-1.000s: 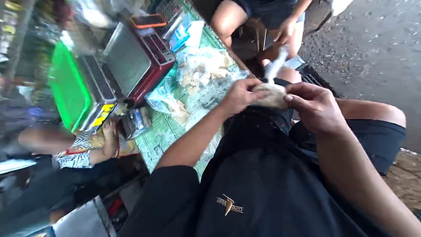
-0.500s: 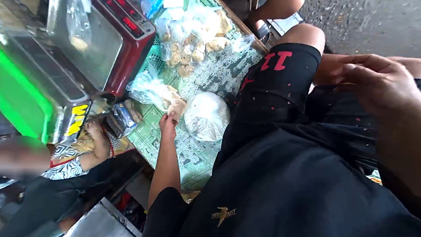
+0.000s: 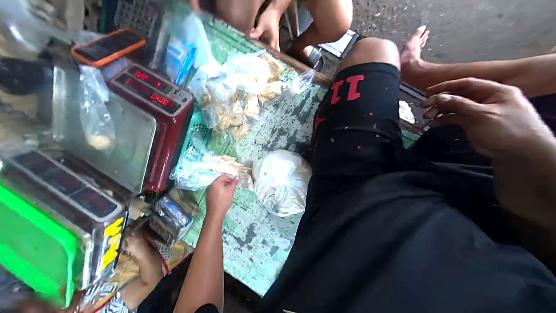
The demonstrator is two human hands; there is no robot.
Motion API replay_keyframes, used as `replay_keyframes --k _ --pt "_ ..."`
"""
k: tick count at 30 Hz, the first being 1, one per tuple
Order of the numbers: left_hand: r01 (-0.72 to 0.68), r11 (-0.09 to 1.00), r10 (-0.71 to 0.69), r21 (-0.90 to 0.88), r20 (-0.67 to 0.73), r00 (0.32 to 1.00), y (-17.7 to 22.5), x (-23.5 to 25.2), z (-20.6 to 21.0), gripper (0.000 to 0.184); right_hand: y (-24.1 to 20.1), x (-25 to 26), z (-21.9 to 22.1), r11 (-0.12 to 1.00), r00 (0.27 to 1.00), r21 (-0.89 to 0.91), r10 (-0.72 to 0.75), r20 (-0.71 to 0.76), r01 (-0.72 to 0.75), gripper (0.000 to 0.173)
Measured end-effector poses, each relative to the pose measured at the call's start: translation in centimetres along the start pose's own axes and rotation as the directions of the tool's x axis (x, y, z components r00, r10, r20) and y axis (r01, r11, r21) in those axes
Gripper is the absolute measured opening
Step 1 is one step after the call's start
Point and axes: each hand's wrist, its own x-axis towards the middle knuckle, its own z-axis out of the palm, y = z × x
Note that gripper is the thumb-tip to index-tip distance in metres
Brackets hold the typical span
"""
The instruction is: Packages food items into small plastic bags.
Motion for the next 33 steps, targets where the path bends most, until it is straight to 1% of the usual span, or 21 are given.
replay_keyframes --k 2,4,5,8,10,12,13,14,16,18,20,21,22,23,24,25,26,28,30,31,33 --pt "-0.129 0.99 0.125 -0.064 -0.053 0.991 4.2 0.3 -1.9 0.028 0.5 -0.6 -0.2 1.0 1.0 0.006 0.027 -0.016 -0.027 0.027" --pt "-0.277 0.953 0.265 -0.126 -0.104 0.959 7.7 1.5 -2.2 0.02 1.7 -1.5 -0.9 0.999 0.999 0.039 0.023 -0.034 -0.021 0.026" --pt "-0.352 0.928 0.337 -0.122 -0.13 0.933 9.2 2.4 -1.9 0.019 2.1 -2.0 -1.2 0.998 0.999 0.057 0.014 -0.051 -0.012 0.026" --pt "-0.563 0.824 0.544 -0.064 -0.185 0.818 14.7 4.8 -0.2 0.022 3.4 -4.1 -2.7 0.995 0.991 0.096 0.02 -0.129 -0.007 0.026" --pt "-0.668 0.742 0.663 0.054 -0.206 0.72 19.0 6.8 1.5 0.03 4.5 -5.3 -3.9 0.994 0.982 0.11 0.047 -0.18 -0.028 0.026" --pt "-0.702 0.666 0.746 0.253 -0.192 0.638 22.8 9.6 3.8 0.046 5.4 -6.1 -4.5 0.986 0.972 0.153 0.097 -0.216 -0.064 0.025" --pt "-0.684 0.647 0.755 0.337 -0.164 0.634 24.4 11.0 4.9 0.054 5.5 -6.3 -4.5 0.981 0.964 0.177 0.122 -0.235 -0.081 0.024" --pt "-0.665 0.646 0.75 0.376 -0.152 0.643 25.9 12.3 5.7 0.054 5.4 -6.3 -4.6 0.978 0.961 0.191 0.126 -0.245 -0.079 0.023" --pt "-0.667 0.672 0.736 0.321 -0.188 0.651 27.6 13.2 6.3 0.03 5.0 -6.6 -5.1 0.979 0.968 0.2 0.08 -0.237 -0.032 0.023" --pt "-0.692 0.708 0.698 0.14 -0.283 0.658 28.1 11.4 4.2 0.024 4.6 -6.5 -6.3 0.977 0.979 0.21 0.004 -0.206 0.04 0.025" --pt "-0.723 0.691 0.659 -0.022 -0.393 0.641 28.2 7.7 -0.2 0.026 4.2 -5.9 -7.6 0.971 0.98 0.216 -0.056 -0.193 0.098 0.027" --pt "-0.749 0.648 0.642 -0.137 -0.431 0.634 28.2 5.4 -2.4 0.024 3.9 -5.5 -8.0 0.968 0.98 0.223 -0.07 -0.188 0.112 0.028" --pt "-0.766 0.565 0.629 -0.306 -0.442 0.64 28.4 3.3 -4.1 0.019 3.5 -4.8 -8.3 0.965 0.978 0.226 -0.092 -0.188 0.134 0.028" --pt "-0.739 0.453 0.626 -0.498 -0.413 0.662 28.9 1.8 -5.4 0.015 2.8 -3.8 -8.7 0.962 0.974 0.217 -0.127 -0.186 0.167 0.029" --pt "-0.663 0.361 0.647 -0.656 -0.335 0.684 29.2 0.6 -6.2 0.018 1.8 -2.9 -8.7 0.96 0.971 0.197 -0.163 -0.175 0.197 0.029" --pt "-0.586 0.315 0.672 -0.746 -0.261 0.693 29.8 -0.1 -6.4 0.022 0.8 -2.0 -8.6 0.959 0.968 0.176 -0.198 -0.151 0.223 0.028" --pt "-0.554 0.33 0.688 -0.764 -0.207 0.695 30.6 -0.7 -6.3 0.024 -0.3 -1.1 -8.3 0.953 0.962 0.156 -0.243 -0.121 0.26 0.025" --pt "-0.574 0.376 0.72 -0.727 -0.16 0.675 33.6 -2.5 -5.0 0.025 -1.8 0.4 -7.9 0.925 0.933 0.126 -0.355 -0.057 0.359 0.023" --pt "-0.641 0.375 0.779 -0.669 -0.147 0.609 37.6 -5.8 -3.3 0.026 -2.7 1.3 -7.7 0.888 0.889 0.07 -0.457 0.027 0.454 0.025" --pt "-0.684 0.369 0.811 -0.629 -0.141 0.567 39.5 -7.2 -2.4 0.026 -2.9 1.7 -7.5 0.865 0.862 0.054 -0.501 0.073 0.498 0.03" --pt "-0.756 0.36 0.869 -0.546 -0.098 0.485 43.1 -9.7 -0.9 0.03 -3.4 1.8 -6.9 0.829 0.82 0.009 -0.554 0.146 0.559 0.049"
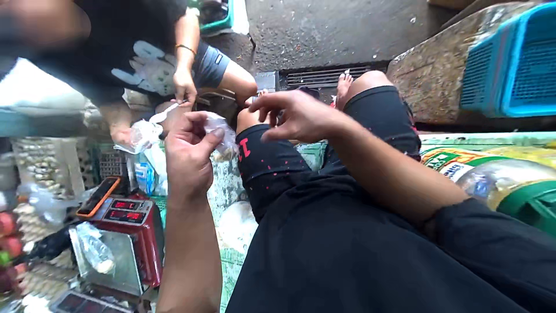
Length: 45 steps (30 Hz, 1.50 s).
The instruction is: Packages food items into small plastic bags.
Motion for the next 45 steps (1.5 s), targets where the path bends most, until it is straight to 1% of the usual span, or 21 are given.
replay_keyframes --k 1,2,5,8,11,14,17,20,23,25,27,29,31,32,33,34,35,37,39,42,45 --pt "-0.026 0.999 0.024 0.032 0.061 0.998 1.0 0.8 1.5 0.031 -0.3 0.1 0.5 0.999 0.999 -0.022 -0.037 0.009 0.038 0.054" --pt "-0.057 0.997 0.05 0.059 0.118 0.992 2.0 1.7 3.0 0.031 -0.4 0.2 0.8 0.996 0.996 -0.038 -0.086 -0.001 0.085 0.049" --pt "-0.172 0.965 0.131 0.2 0.2 0.971 4.3 3.6 6.4 0.033 -0.3 -0.5 0.5 0.99 0.988 -0.017 -0.141 -0.055 0.14 0.019" --pt "-0.226 0.889 0.169 0.398 0.173 0.97 5.4 4.7 8.3 0.029 0.5 -1.6 -1.6 0.989 0.991 0.075 -0.12 -0.067 0.125 0.02" --pt "-0.185 0.755 0.12 0.629 0.144 0.982 6.0 5.4 9.8 0.017 0.9 -2.0 -2.4 0.996 0.988 0.007 -0.089 -0.13 0.091 0.028" --pt "-0.189 0.749 0.096 0.635 0.178 0.979 6.9 5.5 10.7 0.016 1.3 -1.5 -1.3 0.992 0.979 -0.103 -0.096 -0.18 0.079 0.034" --pt "-0.231 0.75 0.134 0.62 0.199 0.971 8.2 5.5 10.3 0.017 1.2 -1.6 -1.1 0.984 0.966 -0.135 -0.146 -0.212 0.119 0.022" --pt "-0.295 0.867 0.194 0.401 0.273 0.942 8.3 5.4 9.9 0.018 0.2 -2.0 -0.5 0.975 0.954 -0.177 -0.173 -0.245 0.132 0.027" --pt "-0.294 0.953 0.299 -0.069 0.335 0.893 9.2 4.9 9.0 0.024 -0.5 -2.1 -1.9 0.986 0.967 -0.163 -0.083 -0.241 0.044 0.019" --pt "-0.277 0.901 0.374 -0.334 0.273 0.886 9.3 4.7 7.1 0.038 0.1 -2.8 -3.8 1.0 0.968 0.012 -0.007 -0.249 0.01 0.017" --pt "-0.313 0.837 0.395 -0.448 0.099 0.913 8.2 4.8 6.1 0.039 1.5 -4.1 -5.5 0.933 0.955 0.35 0.03 -0.296 0.079 0.021" --pt "-0.298 0.859 0.32 -0.416 -0.018 0.947 4.9 5.9 6.8 0.031 2.8 -5.2 -6.8 0.734 0.949 0.65 0.019 -0.313 0.2 0.033" --pt "-0.126 0.882 0.137 -0.454 -0.01 0.991 -0.3 6.8 9.7 0.032 3.5 -5.8 -7.4 0.612 0.945 0.756 0.04 -0.324 0.233 0.037" --pt "0.017 0.871 0.019 -0.491 0.068 0.998 -3.0 6.9 11.4 0.037 3.8 -5.8 -7.5 0.659 0.938 0.721 0.068 -0.339 0.213 0.036" --pt "0.179 0.839 -0.091 -0.514 0.191 0.977 -5.3 6.9 13.1 0.044 4.1 -5.7 -7.5 0.781 0.925 0.607 0.107 -0.364 0.149 0.033" --pt "0.324 0.784 -0.174 -0.529 0.313 0.934 -7.1 7.2 14.6 0.053 4.3 -5.6 -7.6 0.903 0.902 0.428 0.152 -0.405 0.04 0.028" --pt "0.414 0.703 -0.204 -0.578 0.394 0.896 -8.5 7.6 15.8 0.054 4.4 -5.7 -7.9 0.963 0.873 0.259 0.192 -0.448 -0.079 0.022" --pt "0.427 0.6 -0.225 -0.676 0.369 0.902 -9.9 8.5 17.8 0.037 4.4 -6.6 -8.6 0.97 0.807 0.189 0.234 -0.543 -0.154 0.014" --pt "0.371 0.583 -0.227 -0.722 0.294 0.928 -9.8 10.0 19.0 0.028 4.5 -7.5 -9.4 0.956 0.759 0.281 0.245 -0.603 -0.085 0.015" --pt "0.35 0.518 -0.24 -0.78 0.26 0.935 -9.8 11.7 19.8 0.027 3.9 -7.6 -9.6 0.922 0.743 0.387 0.273 -0.611 -0.02 0.011" --pt "0.361 0.477 -0.289 -0.802 0.244 0.926 -10.9 12.4 19.9 0.031 4.3 -6.2 -8.9 0.969 0.744 0.216 0.232 -0.627 -0.12 0.015"
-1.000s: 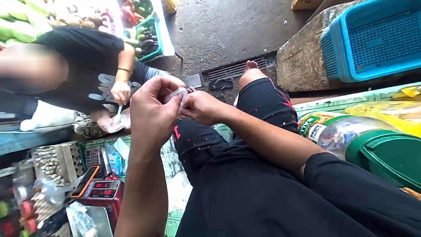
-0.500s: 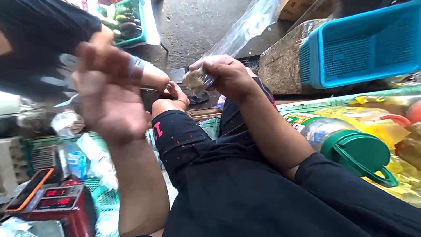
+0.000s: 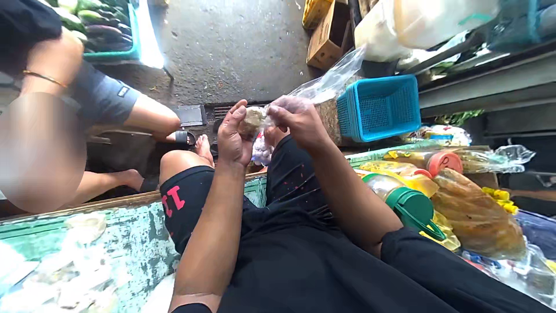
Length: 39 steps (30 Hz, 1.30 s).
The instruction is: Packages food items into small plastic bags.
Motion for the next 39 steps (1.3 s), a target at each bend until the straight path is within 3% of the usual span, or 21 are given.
replay_keyframes --k 2,4,7,8,11,13,16,17,19,22,27,30,34,36,39 --pt "0.028 1.0 -0.028 0.002 -0.046 0.999 -0.6 0.2 -0.9 0.036 1.0 0.2 1.6 0.962 0.999 -0.27 0.034 -0.04 -0.044 0.015" --pt "0.021 0.999 -0.019 0.03 -0.078 0.997 -0.9 0.4 -1.4 0.038 2.0 0.5 3.4 0.902 0.992 -0.412 0.12 -0.047 -0.129 0.019" --pt "-0.02 0.994 0.029 0.104 -0.087 0.996 -0.7 0.5 -1.7 0.031 1.6 1.0 4.0 0.891 0.965 -0.403 0.256 0.06 -0.211 0.021" --pt "-0.019 0.996 0.026 0.088 -0.074 0.997 -0.5 0.6 -1.9 0.031 1.2 1.1 3.7 0.916 0.967 -0.347 0.244 0.079 -0.202 0.021" --pt "-0.046 0.999 0.047 0.018 -0.033 0.998 0.2 0.9 -2.0 0.032 0.3 1.3 3.6 0.966 0.99 -0.217 0.136 -0.043 -0.142 0.021" --pt "-0.08 0.996 0.081 0.04 -0.021 0.996 0.1 1.1 -1.9 0.034 1.1 1.1 5.0 0.948 0.996 -0.307 0.059 -0.072 -0.078 0.021" --pt "-0.101 0.988 0.108 0.117 -0.057 0.992 -0.5 1.4 -2.4 0.036 1.9 0.7 7.0 0.818 0.997 -0.575 0.066 0.042 -0.029 0.019" --pt "-0.105 0.985 0.116 0.139 -0.076 0.99 -0.6 1.5 -2.6 0.036 1.9 0.8 6.9 0.813 0.989 -0.579 0.127 0.08 -0.058 0.021" --pt "-0.12 0.981 0.135 0.155 -0.093 0.986 -0.2 1.3 -2.8 0.037 1.8 1.2 5.9 0.908 0.975 -0.398 0.192 0.115 -0.132 0.022" --pt "-0.176 0.976 0.191 0.124 -0.118 0.975 0.2 1.6 -2.3 0.038 -0.1 0.3 4.9 0.967 0.975 -0.143 0.217 0.045 -0.209 0.027" --pt "-0.163 0.986 0.166 0.034 -0.112 0.98 0.8 1.9 -2.1 0.036 -0.5 -0.2 5.0 0.995 0.994 -0.026 0.097 -0.051 -0.099 0.02" --pt "-0.055 0.997 0.055 -0.053 0.004 0.998 1.4 1.2 -2.6 0.033 -0.8 0.1 4.2 0.995 0.993 -0.039 0.092 -0.08 -0.095 0.02" --pt "0.016 0.994 -0.017 -0.109 -0.011 1.0 1.3 0.1 -2.5 0.029 -1.0 0.0 4.0 0.994 0.987 -0.066 0.078 -0.14 -0.088 0.014" --pt "0.011 0.999 -0.011 -0.053 0.008 1.0 0.6 -0.1 -2.0 0.034 0.1 -0.3 5.1 0.986 0.992 -0.152 0.053 -0.111 -0.069 0.017" --pt "0.019 0.999 -0.017 0.038 -0.036 0.999 -1.1 0.1 -1.7 0.042 1.9 -0.5 7.3 0.942 0.988 -0.299 0.135 -0.069 -0.15 0.019"
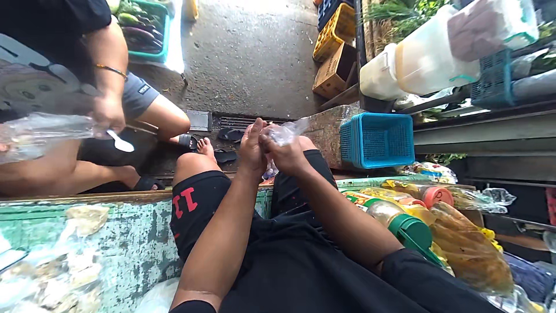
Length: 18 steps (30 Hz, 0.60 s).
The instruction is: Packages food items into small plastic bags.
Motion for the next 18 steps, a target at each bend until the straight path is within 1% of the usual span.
replay_keyframes --k 1,2,3,4,5,6,8,10,13,16,18 --pt "-0.002 1.0 0.002 0.028 -0.033 0.999 -0.2 0.0 -0.1 0.042 0.1 0.0 0.2 0.997 0.996 0.023 0.078 0.037 -0.079 0.021" --pt "-0.018 0.998 0.022 0.066 -0.061 0.998 -0.2 0.0 -0.2 0.041 0.2 0.0 0.0 0.983 0.985 0.092 0.149 0.084 -0.157 0.023" --pt "-0.045 0.994 0.052 0.103 -0.069 0.996 -0.1 0.1 -0.2 0.039 -0.1 0.4 -0.6 0.963 0.975 0.176 0.18 0.132 -0.202 0.02" --pt "-0.076 0.99 0.084 0.117 -0.069 0.994 -0.1 0.4 -0.3 0.035 -0.4 0.7 -1.3 0.946 0.969 0.24 0.179 0.17 -0.217 0.019" --pt "-0.096 0.988 0.106 0.125 -0.074 0.992 -0.1 0.6 -0.3 0.031 -0.5 0.8 -2.0 0.939 0.971 0.281 0.149 0.188 -0.198 0.018" --pt "-0.103 0.988 0.114 0.119 -0.091 0.989 -0.1 0.8 -0.3 0.027 -0.4 0.7 -2.8 0.942 0.978 0.301 0.096 0.183 -0.149 0.019" --pt "-0.078 0.996 0.083 0.048 -0.124 0.989 0.1 1.2 -0.3 0.02 -0.4 0.4 -4.2 0.942 0.993 0.331 0.006 0.12 -0.046 0.02" --pt "-0.065 0.997 0.061 -0.035 -0.127 0.99 0.7 1.3 -0.2 0.015 -0.6 0.0 -5.1 0.923 0.996 0.384 -0.027 0.082 -0.006 0.017" --pt "-0.09 0.987 0.083 -0.132 -0.06 0.995 1.2 1.2 0.2 0.008 -1.0 -0.3 -5.4 0.871 1.0 0.491 0.015 0.026 -0.026 0.017" --pt "-0.078 0.978 0.075 -0.193 -0.021 0.997 1.0 1.0 0.0 0.008 -0.7 -0.1 -5.1 0.811 0.99 0.58 0.129 -0.059 -0.071 0.02" --pt "-0.05 0.98 0.052 -0.192 0.01 0.999 1.1 0.9 -0.2 0.011 -0.4 -0.2 -4.9 0.795 0.987 0.604 0.136 -0.085 -0.058 0.02"
